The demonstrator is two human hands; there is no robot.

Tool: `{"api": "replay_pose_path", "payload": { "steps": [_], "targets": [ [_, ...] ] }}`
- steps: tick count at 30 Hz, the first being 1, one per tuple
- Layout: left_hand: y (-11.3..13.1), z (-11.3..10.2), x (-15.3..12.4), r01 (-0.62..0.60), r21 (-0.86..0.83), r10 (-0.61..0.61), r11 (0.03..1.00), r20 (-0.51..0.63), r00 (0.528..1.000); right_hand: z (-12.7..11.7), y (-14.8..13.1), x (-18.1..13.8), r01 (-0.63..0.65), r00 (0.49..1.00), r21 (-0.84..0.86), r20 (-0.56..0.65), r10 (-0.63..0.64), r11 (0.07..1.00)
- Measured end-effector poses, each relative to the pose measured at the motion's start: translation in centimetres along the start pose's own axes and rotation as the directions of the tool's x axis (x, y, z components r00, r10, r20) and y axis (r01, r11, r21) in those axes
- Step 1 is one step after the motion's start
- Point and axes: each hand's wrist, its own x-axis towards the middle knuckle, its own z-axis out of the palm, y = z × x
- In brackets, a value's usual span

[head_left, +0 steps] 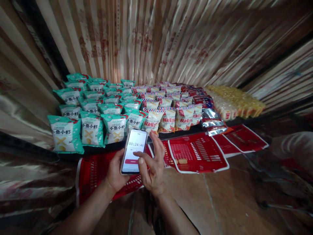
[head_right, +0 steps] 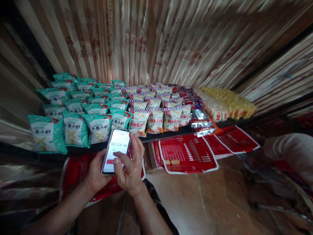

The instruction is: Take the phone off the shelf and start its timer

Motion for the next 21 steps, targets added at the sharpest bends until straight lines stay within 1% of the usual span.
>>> {"api": "replay_pose_path", "payload": {
  "steps": [5,9,13,18,21],
  "targets": [
    [0.2,0.17,-0.43,0.032,-0.035,-0.034,0.999,-0.083,0.996,0.68,-0.23,0.3,0.05,0.999,0.03,-0.001,-0.05,0.998],
    [-0.05,-0.28,-0.43,0.05,-0.047,-0.053,0.998,-0.054,0.997,0.87,-0.31,0.15,0.076,0.997,0.058,0.01,-0.077,0.995],
    [-0.42,-0.52,-0.26,0.004,-0.028,-0.004,1.0,-0.019,1.0,0.69,0.03,0.03,0.082,0.997,0.075,0.005,-0.083,0.994],
    [-0.44,-0.04,-0.33,-0.023,-0.047,0.02,0.999,-0.071,0.997,0.69,0.45,0.41,0.101,0.995,0.097,0.0,-0.102,0.99],
    [-0.46,0.18,-0.21,-0.035,-0.065,0.029,0.997,-0.079,0.996,0.77,0.61,0.8,0.114,0.993,0.129,0.016,-0.117,0.985]
  ]
}}
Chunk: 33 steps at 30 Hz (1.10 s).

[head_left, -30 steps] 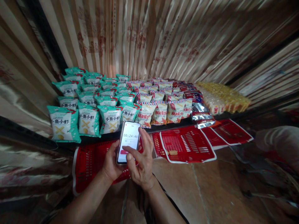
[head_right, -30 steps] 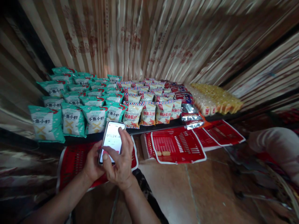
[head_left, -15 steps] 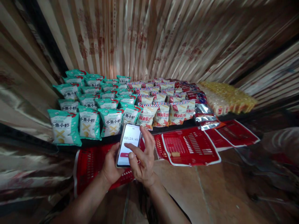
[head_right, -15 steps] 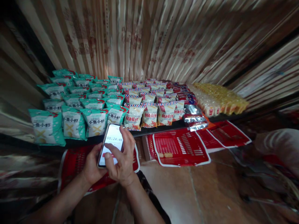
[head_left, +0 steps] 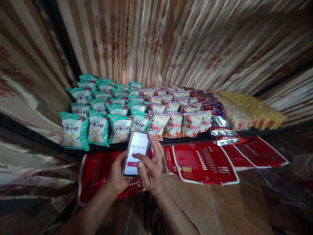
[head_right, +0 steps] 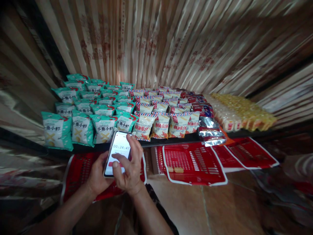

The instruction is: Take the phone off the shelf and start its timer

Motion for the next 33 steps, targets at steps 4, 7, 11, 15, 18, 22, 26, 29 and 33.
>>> {"api": "replay_pose_path", "payload": {
  "steps": [4,7,11,15,18,22,26,29,33],
  "targets": [
    [-0.2,0.2,0.3,-0.022,-0.019,0.022,1.0,-0.027,0.999,-0.2,0.4,0.2,0.003,1.0,0.013,0.014,-0.004,1.0],
    [-0.4,0.3,0.3,-0.014,-0.023,0.013,1.0,-0.046,0.999,-0.5,0.8,0.2,0.005,1.0,0.014,0.031,-0.006,1.0],
    [-0.7,0.5,0.1,-0.024,-0.017,0.023,1.0,-0.061,0.998,-0.9,1.0,0.1,0.009,0.999,0.029,0.034,-0.01,1.0],
    [-1.1,0.3,-0.1,-0.067,-0.01,0.066,0.998,-0.036,0.997,-1.2,0.5,-0.1,0.015,0.999,0.052,0.032,-0.017,0.999],
    [-1.4,0.0,-0.4,-0.081,-0.001,0.081,0.997,-0.026,0.996,-1.4,0.2,-0.4,0.012,0.999,0.044,0.039,-0.014,0.999],
    [-1.7,-0.4,-1.1,-0.102,-0.002,0.102,0.995,0.013,0.995,-1.7,-0.1,-0.8,0.005,0.999,0.019,0.041,-0.005,1.0],
    [-1.9,-0.7,-1.9,-0.111,-0.006,0.111,0.994,0.028,0.993,-1.6,-0.9,-1.2,0.008,1.0,0.047,0.024,-0.009,0.999],
    [-2.0,-0.9,-2.6,-0.112,-0.006,0.112,0.994,-0.024,0.993,-1.6,-1.8,-1.5,0.017,0.999,0.056,0.038,-0.019,0.998],
    [-2.3,-1.5,-3.2,-0.12,-0.025,0.119,0.992,-0.056,0.991,-1.4,-2.6,-2.1,0.042,0.997,0.062,0.057,-0.046,0.997]
  ]
}}
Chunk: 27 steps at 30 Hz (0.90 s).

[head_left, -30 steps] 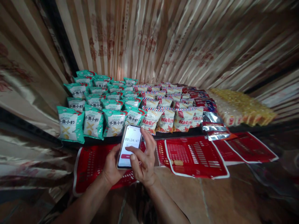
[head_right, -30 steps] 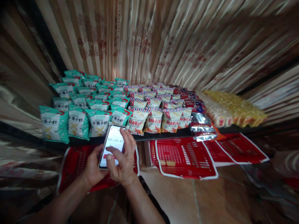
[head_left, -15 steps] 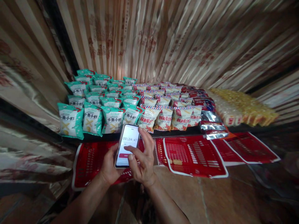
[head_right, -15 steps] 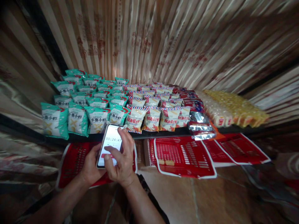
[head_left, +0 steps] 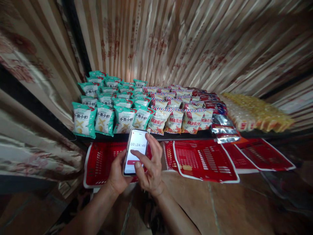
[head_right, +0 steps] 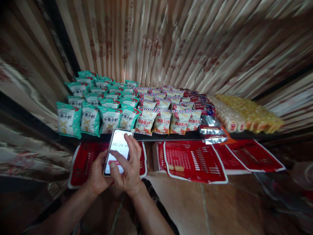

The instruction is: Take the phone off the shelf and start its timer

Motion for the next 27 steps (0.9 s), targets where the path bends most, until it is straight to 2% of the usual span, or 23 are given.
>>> {"api": "replay_pose_path", "payload": {
  "steps": [4,8,18,27],
  "targets": [
    [-0.1,-0.4,-0.4,0.021,-0.005,-0.02,1.0,0.04,0.999,0.1,-0.3,-0.4,0.002,1.0,0.002,0.004,-0.002,1.0],
    [0.1,-0.4,-0.4,0.019,0.001,-0.019,1.0,0.023,1.0,0.0,-0.1,-0.4,-0.006,1.0,-0.019,-0.003,0.005,1.0],
    [0.7,0.1,1.2,0.022,0.003,-0.022,1.0,0.047,0.999,0.5,0.9,0.5,-0.033,0.999,-0.003,-0.008,0.033,0.999],
    [1.0,0.3,2.5,0.038,0.011,-0.038,0.999,0.013,0.999,0.8,1.8,1.4,-0.004,1.0,-0.046,0.021,0.005,0.999]
  ]
}}
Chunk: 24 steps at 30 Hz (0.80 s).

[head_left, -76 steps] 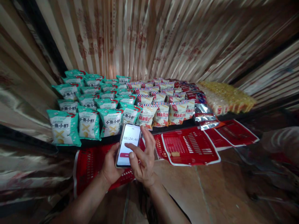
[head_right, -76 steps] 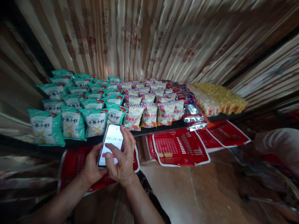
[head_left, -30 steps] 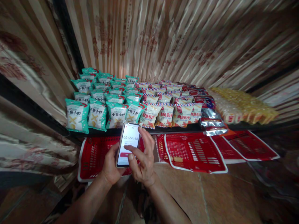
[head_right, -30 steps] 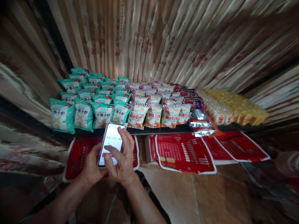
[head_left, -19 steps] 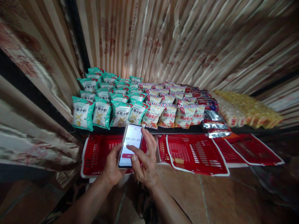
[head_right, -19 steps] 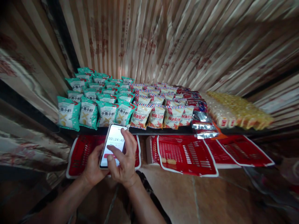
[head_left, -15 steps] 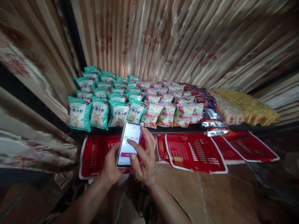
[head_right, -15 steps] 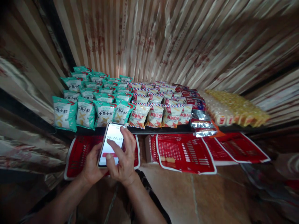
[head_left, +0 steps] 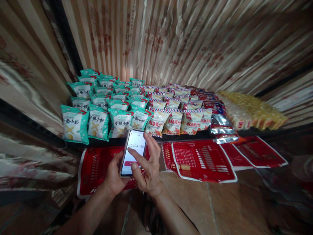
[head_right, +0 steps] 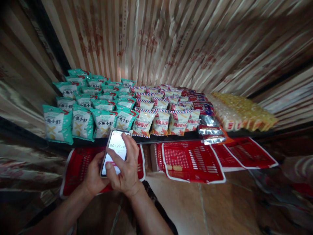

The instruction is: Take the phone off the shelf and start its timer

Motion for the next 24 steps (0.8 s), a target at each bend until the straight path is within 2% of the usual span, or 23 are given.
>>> {"api": "replay_pose_path", "payload": {
  "steps": [11,24],
  "targets": [
    [0.48,0.28,0.73,0.013,-0.023,-0.013,1.0,-0.007,1.0,0.38,0.7,0.22,-0.015,1.0,-0.008,0.0,0.015,1.0],
    [0.32,0.0,-0.07,-0.002,-0.016,0.002,1.0,-0.002,1.0,0.05,-0.04,-0.03,-0.015,1.0,0.006,-0.006,0.015,1.0]
  ]
}}
